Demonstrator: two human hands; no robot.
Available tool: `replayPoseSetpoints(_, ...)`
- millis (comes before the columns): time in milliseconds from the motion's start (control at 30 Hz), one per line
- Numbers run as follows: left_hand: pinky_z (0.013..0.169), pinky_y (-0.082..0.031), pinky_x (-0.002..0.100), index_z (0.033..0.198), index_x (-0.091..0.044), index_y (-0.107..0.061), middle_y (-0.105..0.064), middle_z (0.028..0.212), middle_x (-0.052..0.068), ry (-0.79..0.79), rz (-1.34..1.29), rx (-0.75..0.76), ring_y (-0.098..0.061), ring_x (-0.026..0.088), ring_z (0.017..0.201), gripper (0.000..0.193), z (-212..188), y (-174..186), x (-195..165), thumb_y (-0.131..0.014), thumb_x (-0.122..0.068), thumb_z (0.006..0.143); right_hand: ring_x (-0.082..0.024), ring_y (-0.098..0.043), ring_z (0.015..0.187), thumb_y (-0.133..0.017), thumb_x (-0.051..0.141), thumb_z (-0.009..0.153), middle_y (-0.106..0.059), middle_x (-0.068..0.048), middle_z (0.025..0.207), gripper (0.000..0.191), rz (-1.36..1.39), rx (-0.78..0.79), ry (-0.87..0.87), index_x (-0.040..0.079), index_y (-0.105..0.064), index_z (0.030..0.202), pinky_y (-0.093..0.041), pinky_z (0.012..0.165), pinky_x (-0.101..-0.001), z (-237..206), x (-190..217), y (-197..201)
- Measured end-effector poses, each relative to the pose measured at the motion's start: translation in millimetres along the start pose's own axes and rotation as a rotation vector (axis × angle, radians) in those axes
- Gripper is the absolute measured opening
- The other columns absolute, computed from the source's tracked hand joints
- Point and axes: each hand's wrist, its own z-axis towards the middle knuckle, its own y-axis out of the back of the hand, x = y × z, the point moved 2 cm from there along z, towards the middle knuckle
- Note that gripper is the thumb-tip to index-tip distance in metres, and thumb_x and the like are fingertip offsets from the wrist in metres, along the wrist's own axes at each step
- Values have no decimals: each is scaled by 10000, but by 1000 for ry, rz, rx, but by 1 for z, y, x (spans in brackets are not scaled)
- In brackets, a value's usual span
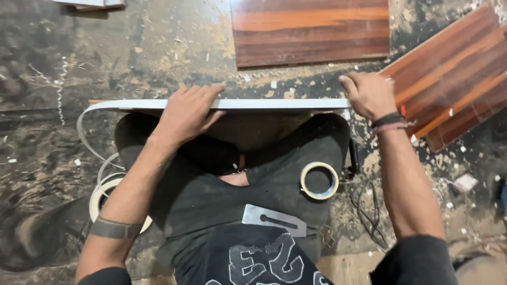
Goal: The person sits on the workshop floor and applies white edge banding tape to the edge of a wooden board. They align the banding along the board edge, then run a heated iron along the strip to melt and press it onto the board, working along the edge and repositioning the board between passes.
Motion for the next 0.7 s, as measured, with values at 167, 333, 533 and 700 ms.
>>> replayPoseSetpoints(167,794,-527,428,1075,-103,-692,-697,989,81,92,-47,-13,-674,314,940,304,-28,27,19,-815,-302,881,-372,-650,1027,-758,278,949,-678,-143,1120,364,347,-375,593,55,-644,1213,-524,856,-467,-32,112,17)
replayPoseSetpoints(333,774,-536,412,1064,-107,-710,-709,1009,68,55,1,-61,-681,293,922,291,-42,34,29,-826,-284,864,-326,-662,999,-787,269,913,-674,-94,1076,292,382,-373,707,105,-659,1118,-514,831,-430,-34,198,2)
replayPoseSetpoints(533,807,-552,385,1072,-108,-749,-730,1043,60,122,-29,-80,-687,279,945,268,-54,51,41,-843,-260,873,-289,-636,1075,-771,261,892,-662,-74,1078,291,193,-432,696,112,-667,1120,-475,923,-442,-40,183,7)
replayPoseSetpoints(700,817,-551,367,1135,-130,-760,-716,1075,50,263,-114,-25,-681,267,996,254,-51,56,37,-810,-221,904,-275,-630,1085,-769,241,920,-662,-63,1083,272,123,-431,535,114,-672,1140,-416,994,-478,-45,129,2)
